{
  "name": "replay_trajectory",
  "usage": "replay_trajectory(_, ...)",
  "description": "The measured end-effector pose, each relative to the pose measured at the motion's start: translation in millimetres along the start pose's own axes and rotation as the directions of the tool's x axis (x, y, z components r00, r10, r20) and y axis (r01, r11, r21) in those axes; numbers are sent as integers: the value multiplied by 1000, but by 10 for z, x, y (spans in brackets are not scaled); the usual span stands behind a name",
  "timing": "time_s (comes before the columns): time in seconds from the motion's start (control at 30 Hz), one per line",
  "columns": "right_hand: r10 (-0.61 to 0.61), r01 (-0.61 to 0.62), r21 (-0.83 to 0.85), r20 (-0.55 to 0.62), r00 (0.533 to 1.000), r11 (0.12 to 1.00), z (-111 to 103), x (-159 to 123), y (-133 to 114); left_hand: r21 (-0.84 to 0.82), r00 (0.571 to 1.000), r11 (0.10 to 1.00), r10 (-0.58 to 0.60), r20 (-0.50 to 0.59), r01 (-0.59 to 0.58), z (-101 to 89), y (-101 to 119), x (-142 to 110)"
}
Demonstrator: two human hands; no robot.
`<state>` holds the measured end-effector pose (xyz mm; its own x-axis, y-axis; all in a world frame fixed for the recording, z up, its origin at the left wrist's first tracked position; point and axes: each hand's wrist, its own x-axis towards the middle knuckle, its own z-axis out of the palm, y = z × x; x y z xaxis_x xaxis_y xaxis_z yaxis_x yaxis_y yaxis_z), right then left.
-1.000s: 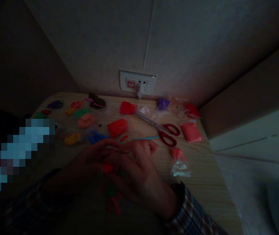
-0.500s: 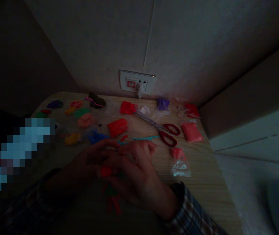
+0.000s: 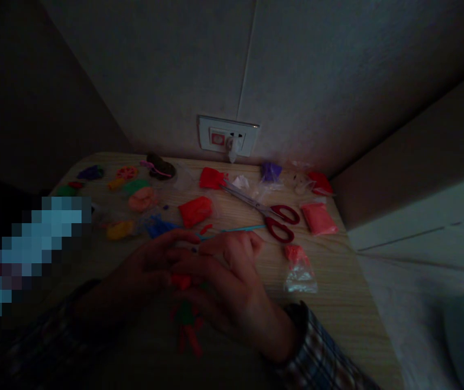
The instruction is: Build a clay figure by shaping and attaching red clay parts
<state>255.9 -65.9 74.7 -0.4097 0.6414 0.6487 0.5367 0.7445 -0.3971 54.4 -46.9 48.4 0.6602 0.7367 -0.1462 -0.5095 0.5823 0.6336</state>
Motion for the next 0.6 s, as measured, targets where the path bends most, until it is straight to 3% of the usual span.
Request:
replay_trajectory(0.27, -60, 57, -118, -21, 998, 991, -3, -6, 21, 29, 999, 1000, 8, -33, -7, -3, -11, 16)
replay_trajectory(0.6, -75, 71, -96, -32, 997, 993, -4, -8, 12, 30, 999, 999, -11, -30, 12, -4, -8, 23)
